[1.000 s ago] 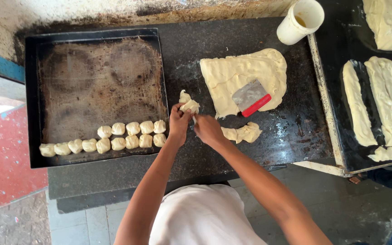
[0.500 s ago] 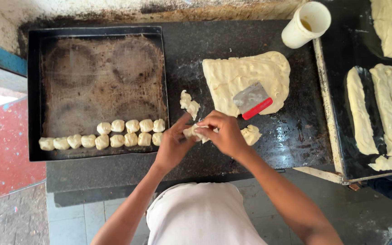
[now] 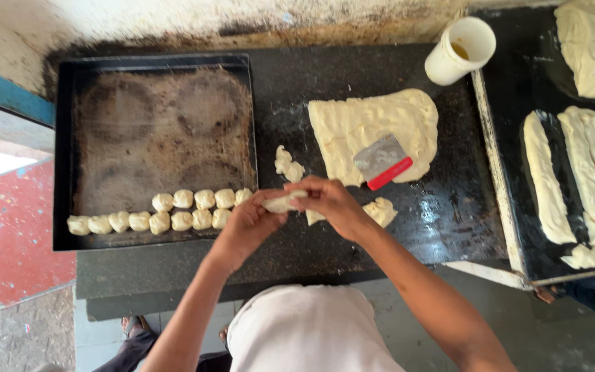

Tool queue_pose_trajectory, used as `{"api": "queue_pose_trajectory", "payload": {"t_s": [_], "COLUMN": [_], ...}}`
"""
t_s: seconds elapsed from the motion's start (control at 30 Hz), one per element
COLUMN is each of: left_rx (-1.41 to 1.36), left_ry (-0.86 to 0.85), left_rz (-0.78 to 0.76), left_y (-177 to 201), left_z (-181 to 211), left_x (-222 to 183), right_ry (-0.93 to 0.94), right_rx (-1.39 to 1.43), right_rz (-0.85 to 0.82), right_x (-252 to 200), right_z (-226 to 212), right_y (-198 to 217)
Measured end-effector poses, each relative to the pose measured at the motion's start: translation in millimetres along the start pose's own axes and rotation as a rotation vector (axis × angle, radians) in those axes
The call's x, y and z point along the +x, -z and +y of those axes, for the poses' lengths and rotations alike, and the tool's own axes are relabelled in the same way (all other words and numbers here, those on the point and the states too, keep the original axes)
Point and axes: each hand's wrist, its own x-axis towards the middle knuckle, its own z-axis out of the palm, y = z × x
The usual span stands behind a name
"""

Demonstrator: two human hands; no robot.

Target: The person shapes bread rolls from a sheet of dough. They use a bench scraper to cut portions from the dough and then use their hands to roll the pieces into small balls, placing them in rows on a dark baking tray.

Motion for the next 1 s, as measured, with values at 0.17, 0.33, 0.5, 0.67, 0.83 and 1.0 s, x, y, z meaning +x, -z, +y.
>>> {"api": "queue_pose_trajectory", "payload": {"t_s": [0.17,0.33,0.5,0.67,0.83,1.0], "left_rx": [-0.192,-0.634,-0.753,-0.707,-0.461,-0.234], "left_ry": [0.028,0.142,0.364,0.349,0.316,0.165], "left_rz": [0.124,0.276,0.249,0.387,0.138,-0.091], "left_y": [-7.5,1.3,-5.6,-18.1,5.2,3.2], "left_z": [-36.2,-36.2,-25.2,-52.4,-64.2,-56.0], "left_x": [1.2,9.1,1.3,15.6,13.2,-8.3], "right_ry": [0.250,1.010,0.777,0.692,0.873,-0.122], "right_rx": [-0.483,-1.016,-0.886,-0.857,-0.946,0.161], "right_rz": [0.023,0.104,0.246,0.238,-0.009,-0.018], "right_x": [-3.5,-19.7,-18.7,-11.0,6.3,18.9], "right_z": [2.0,6.6,22.8,50.8,44.6,44.9], "right_y": [-1.8,-36.5,-44.0,-42.8,-28.4,-15.8]}}
